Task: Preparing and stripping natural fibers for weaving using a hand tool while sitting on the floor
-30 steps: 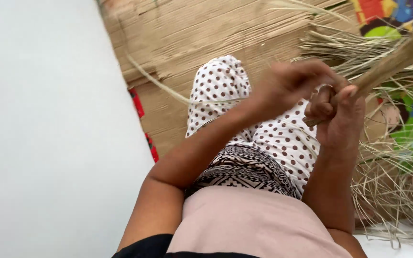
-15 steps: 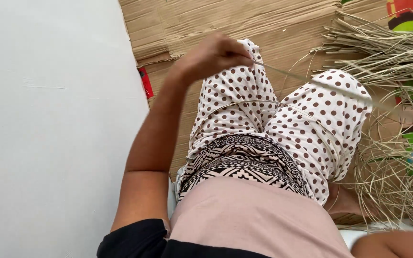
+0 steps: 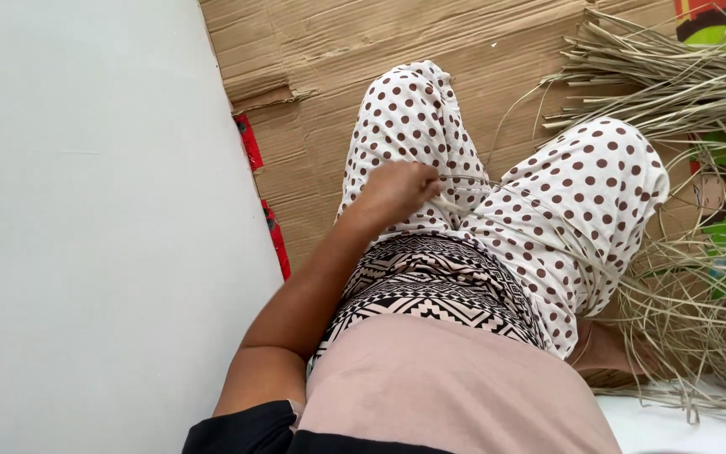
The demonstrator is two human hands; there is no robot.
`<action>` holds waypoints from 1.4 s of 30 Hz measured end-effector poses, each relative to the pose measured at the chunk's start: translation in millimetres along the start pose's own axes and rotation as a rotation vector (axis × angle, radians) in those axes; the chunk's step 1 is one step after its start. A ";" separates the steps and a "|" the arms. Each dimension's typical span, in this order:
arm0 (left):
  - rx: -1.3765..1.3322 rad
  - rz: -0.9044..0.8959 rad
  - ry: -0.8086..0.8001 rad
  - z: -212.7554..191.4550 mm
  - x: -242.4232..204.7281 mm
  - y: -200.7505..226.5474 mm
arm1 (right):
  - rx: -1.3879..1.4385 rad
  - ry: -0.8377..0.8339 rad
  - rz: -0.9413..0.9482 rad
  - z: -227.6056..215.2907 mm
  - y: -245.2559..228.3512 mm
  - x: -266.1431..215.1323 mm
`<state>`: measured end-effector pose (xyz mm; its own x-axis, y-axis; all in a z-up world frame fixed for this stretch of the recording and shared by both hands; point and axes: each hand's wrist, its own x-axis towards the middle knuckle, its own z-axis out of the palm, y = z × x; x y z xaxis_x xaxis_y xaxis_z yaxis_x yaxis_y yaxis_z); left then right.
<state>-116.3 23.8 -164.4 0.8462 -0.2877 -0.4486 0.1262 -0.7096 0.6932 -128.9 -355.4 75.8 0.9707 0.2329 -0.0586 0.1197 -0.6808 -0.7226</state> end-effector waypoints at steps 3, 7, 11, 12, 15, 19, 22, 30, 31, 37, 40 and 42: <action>0.167 -0.091 0.076 18.9 -6.5 -9.2 | -0.033 -0.092 -0.037 53.7 8.9 23.3; -0.106 -0.162 0.192 -27.6 -53.7 -17.6 | -0.181 -0.211 -0.278 188.8 17.3 76.6; -0.425 -0.109 0.280 -53.5 -109.7 -14.9 | -0.548 -0.616 -0.384 252.8 -20.7 113.9; -0.425 -0.115 0.290 -43.3 -113.8 -25.6 | -0.547 -0.619 -0.395 257.6 -17.0 114.4; -0.555 -0.145 0.257 -19.1 -124.4 -57.5 | -0.587 -0.755 -0.363 269.1 -7.7 114.6; -0.457 -0.211 0.140 -15.9 -131.2 -73.6 | -0.433 -0.713 -0.296 276.5 21.3 107.7; -0.340 -0.293 0.111 -27.3 -123.0 -61.8 | -0.310 -0.664 -0.243 285.5 42.1 103.4; 0.492 0.125 0.399 -68.4 -32.2 -5.6 | 0.762 -0.630 0.254 229.7 -21.5 131.5; 0.631 0.234 0.476 -78.0 -26.1 15.4 | 0.785 -0.674 0.241 226.2 -25.8 133.6; 0.682 0.441 0.793 -88.5 13.2 53.6 | 1.022 -0.462 0.344 244.0 8.8 123.3; 0.008 0.233 0.904 -83.3 9.9 57.8 | 1.047 -0.274 0.275 243.1 15.8 116.1; -0.597 0.125 0.827 -74.1 4.4 66.7 | 1.028 -0.173 0.203 239.6 15.5 116.1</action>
<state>-65.8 22.9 -78.4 0.9342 0.3563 0.0187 0.0585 -0.2048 0.9770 -64.2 -172.5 -107.2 0.9002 0.3319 -0.2819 -0.3530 0.1772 -0.9187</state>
